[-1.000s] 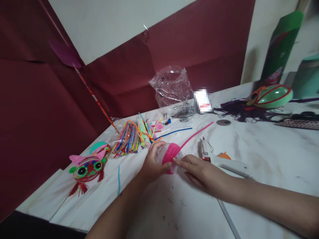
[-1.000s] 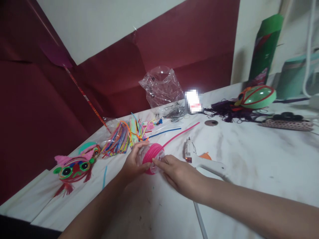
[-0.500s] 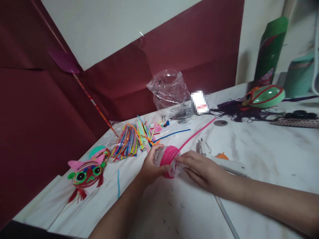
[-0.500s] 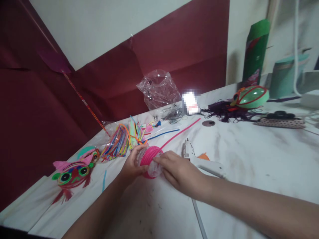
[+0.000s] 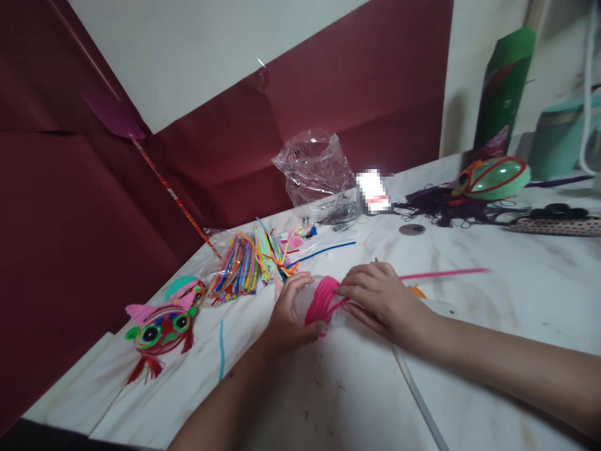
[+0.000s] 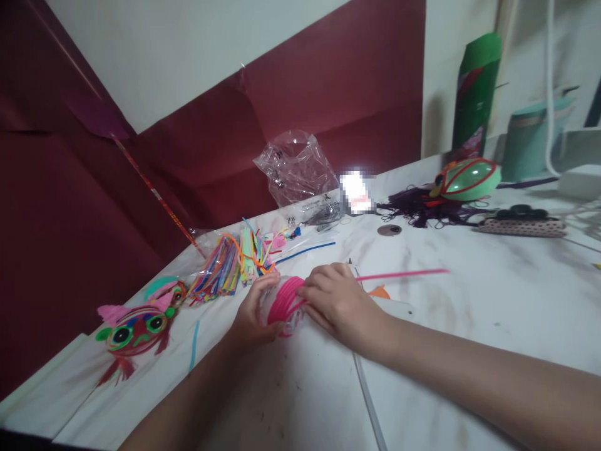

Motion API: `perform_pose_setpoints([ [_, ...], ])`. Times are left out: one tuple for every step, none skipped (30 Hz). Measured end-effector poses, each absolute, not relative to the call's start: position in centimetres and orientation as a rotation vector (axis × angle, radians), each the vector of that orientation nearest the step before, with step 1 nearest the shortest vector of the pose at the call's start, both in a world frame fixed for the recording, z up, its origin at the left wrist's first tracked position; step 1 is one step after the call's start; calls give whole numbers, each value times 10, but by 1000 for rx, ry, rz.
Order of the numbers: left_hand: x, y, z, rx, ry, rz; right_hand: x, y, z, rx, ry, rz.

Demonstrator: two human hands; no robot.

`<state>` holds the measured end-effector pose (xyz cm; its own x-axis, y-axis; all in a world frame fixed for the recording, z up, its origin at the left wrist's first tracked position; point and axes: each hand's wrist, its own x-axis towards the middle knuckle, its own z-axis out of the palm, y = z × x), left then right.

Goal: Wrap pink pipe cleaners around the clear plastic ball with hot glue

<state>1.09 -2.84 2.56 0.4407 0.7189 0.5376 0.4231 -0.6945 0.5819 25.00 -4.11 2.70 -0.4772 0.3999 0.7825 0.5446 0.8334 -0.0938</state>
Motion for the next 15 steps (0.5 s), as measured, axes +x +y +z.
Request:
perform_pose_setpoints([
  [11, -28, 26, 2343, 966, 1133, 250, -40, 26, -677, -2157, -203],
  [11, -28, 25, 2347, 964, 1133, 250, -39, 24, -662, -2179, -186],
  [11, -28, 25, 2350, 963, 1134, 250, -38, 23, -648, -2197, -163],
  [11, -28, 25, 2353, 961, 1136, 249, -37, 21, -641, -2210, -137],
  [11, -28, 24, 2356, 959, 1138, 249, -37, 21, -639, -2217, -114],
  [11, -28, 24, 2358, 958, 1139, 249, -37, 20, -643, -2220, -96],
  [11, -28, 24, 2361, 956, 1139, 249, -37, 20, -652, -2217, -84],
  [12, -28, 25, 2364, 955, 1139, 249, -37, 20, -662, -2212, -75],
  [12, -28, 25, 2365, 956, 1138, 249, -38, 21, -674, -2208, -66],
  [13, -28, 25, 2366, 959, 1135, 248, -39, 22, -687, -2204, -57],
  [13, -28, 25, 2369, 961, 1133, 248, -39, 22, -698, -2201, -47],
  [14, -29, 25, 2377, 959, 1131, 247, -40, 23, -711, -2198, -36],
  [14, -29, 24, 2387, 954, 1134, 247, -40, 23, -725, -2194, -24],
  [15, -29, 24, 2400, 949, 1136, 246, -41, 23, -738, -2188, -14],
  [15, -30, 24, 2414, 944, 1135, 246, -41, 22, -752, -2182, -5],
])
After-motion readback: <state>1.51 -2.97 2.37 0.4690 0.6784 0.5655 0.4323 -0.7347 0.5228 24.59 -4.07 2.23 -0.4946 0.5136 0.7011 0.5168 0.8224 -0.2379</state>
